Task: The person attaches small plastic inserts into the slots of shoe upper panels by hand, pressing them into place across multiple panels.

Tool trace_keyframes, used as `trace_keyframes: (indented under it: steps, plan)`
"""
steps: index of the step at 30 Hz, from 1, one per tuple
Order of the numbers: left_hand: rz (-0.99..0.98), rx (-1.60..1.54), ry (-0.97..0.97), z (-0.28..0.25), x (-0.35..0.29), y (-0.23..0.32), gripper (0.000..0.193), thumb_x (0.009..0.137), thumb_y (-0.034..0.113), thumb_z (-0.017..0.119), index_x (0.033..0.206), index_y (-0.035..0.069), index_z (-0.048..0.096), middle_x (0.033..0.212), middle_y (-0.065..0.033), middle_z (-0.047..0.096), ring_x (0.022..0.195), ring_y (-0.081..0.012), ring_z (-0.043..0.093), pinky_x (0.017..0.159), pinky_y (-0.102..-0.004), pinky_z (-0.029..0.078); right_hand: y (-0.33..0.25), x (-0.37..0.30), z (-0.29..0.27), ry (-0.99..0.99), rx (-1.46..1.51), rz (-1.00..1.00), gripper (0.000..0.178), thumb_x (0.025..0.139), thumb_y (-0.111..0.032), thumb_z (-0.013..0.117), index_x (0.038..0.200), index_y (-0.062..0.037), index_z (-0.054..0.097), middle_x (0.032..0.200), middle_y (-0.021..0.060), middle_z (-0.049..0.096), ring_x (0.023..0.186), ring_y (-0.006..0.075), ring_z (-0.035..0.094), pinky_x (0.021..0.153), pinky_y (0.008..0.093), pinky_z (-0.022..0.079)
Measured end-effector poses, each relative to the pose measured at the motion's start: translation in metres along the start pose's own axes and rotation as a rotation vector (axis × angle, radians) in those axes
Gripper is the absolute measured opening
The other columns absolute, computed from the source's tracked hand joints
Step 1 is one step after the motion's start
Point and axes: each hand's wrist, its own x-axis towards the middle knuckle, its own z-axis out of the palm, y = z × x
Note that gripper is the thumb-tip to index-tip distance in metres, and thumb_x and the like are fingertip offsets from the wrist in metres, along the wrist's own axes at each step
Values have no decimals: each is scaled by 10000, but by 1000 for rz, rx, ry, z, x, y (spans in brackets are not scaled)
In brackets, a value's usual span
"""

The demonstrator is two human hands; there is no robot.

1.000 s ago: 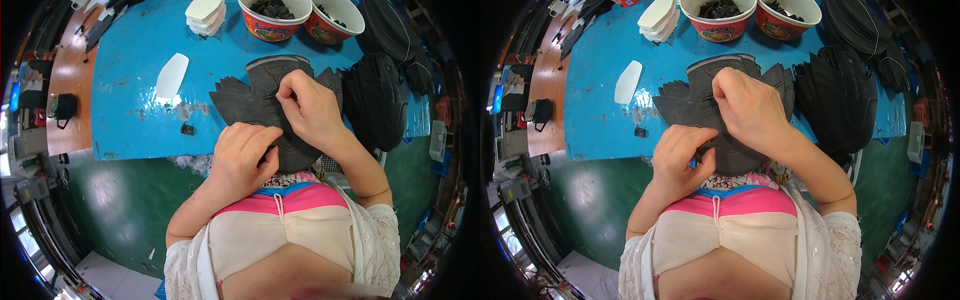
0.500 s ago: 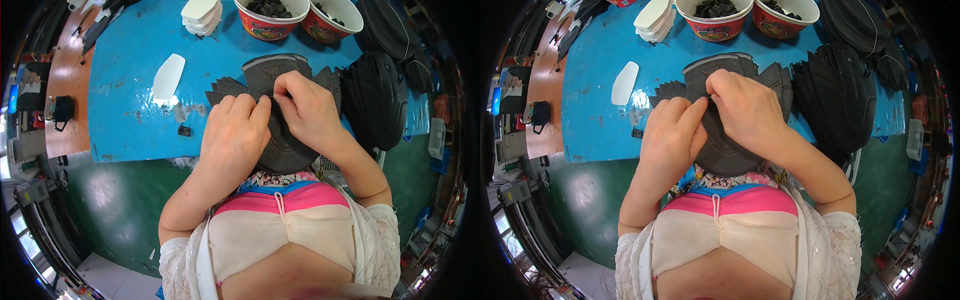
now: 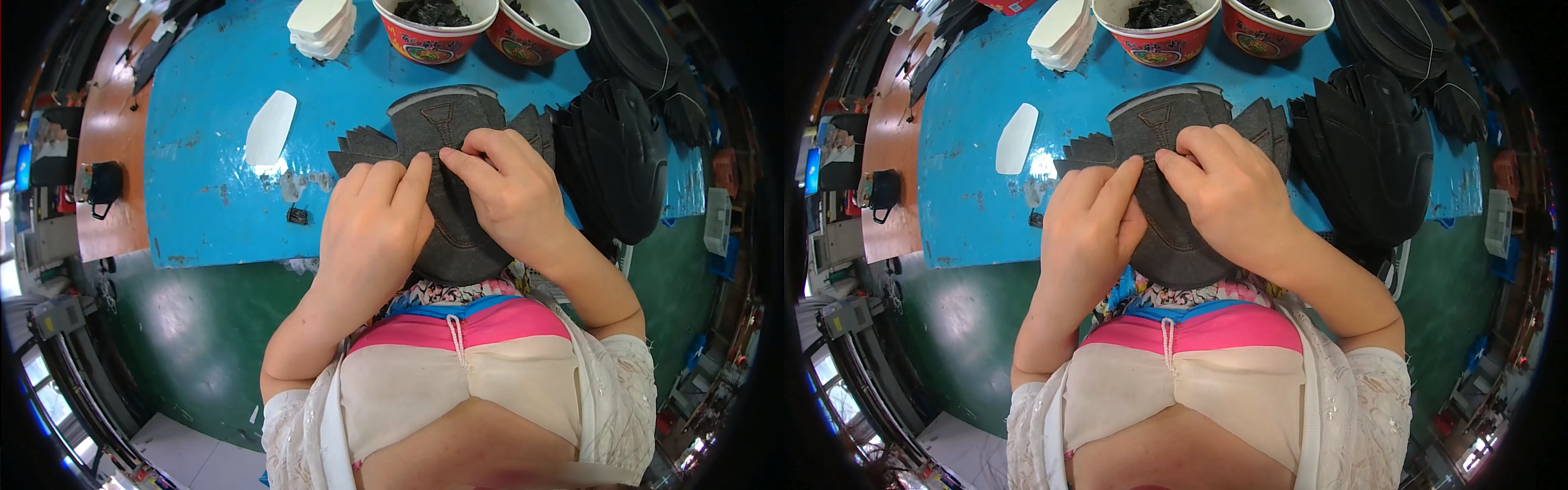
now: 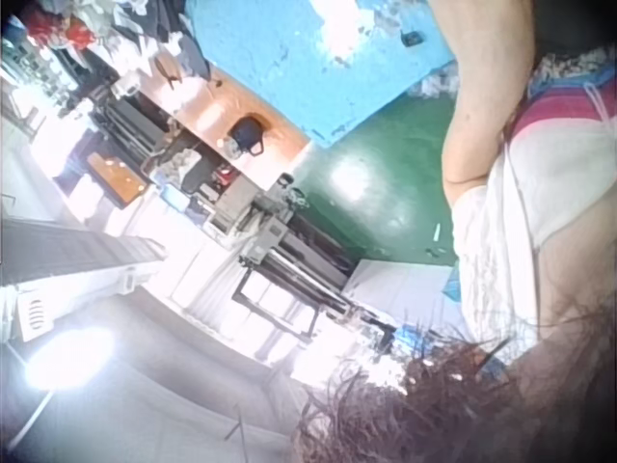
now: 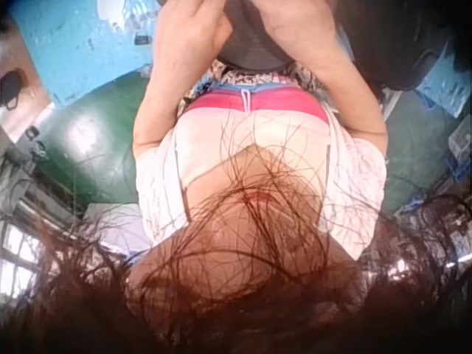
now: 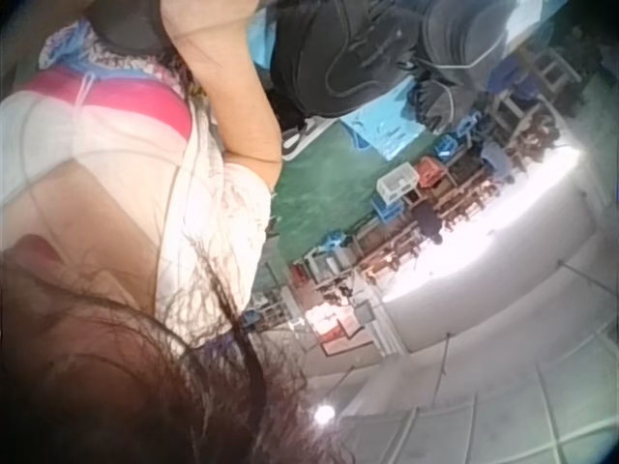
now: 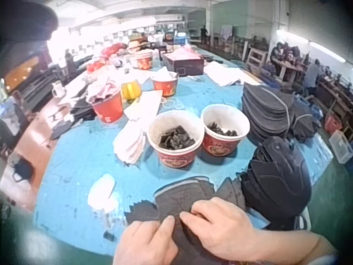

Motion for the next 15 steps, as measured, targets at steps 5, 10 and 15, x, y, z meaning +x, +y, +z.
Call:
trace_keyframes:
  steps: [5,10,15]
  plan:
    - [-11,91,-13,-4,1,2,368,685,-44,676,1050,-3,659,823,-101,576,714,-272,541,647,-373,456,-2,0,-3,-19,-28,-24,251,680,-46,652,929,-25,676,870,55,571,764,217,575,639,315,498]
    - [-15,97,-87,-10,3,0,355,702,-44,678,1054,-6,660,832,-106,582,708,-269,547,648,-363,455,2,0,-2,-22,23,0,283,694,-3,654,974,-41,673,885,66,575,777,238,581,657,331,501]
    - [-139,-215,157,-3,-22,9,324,728,-31,705,1046,7,661,862,-96,622,774,-252,597,675,-336,486,-19,-12,-28,44,471,219,220,757,18,742,965,-33,692,931,98,620,769,215,626,649,290,500]
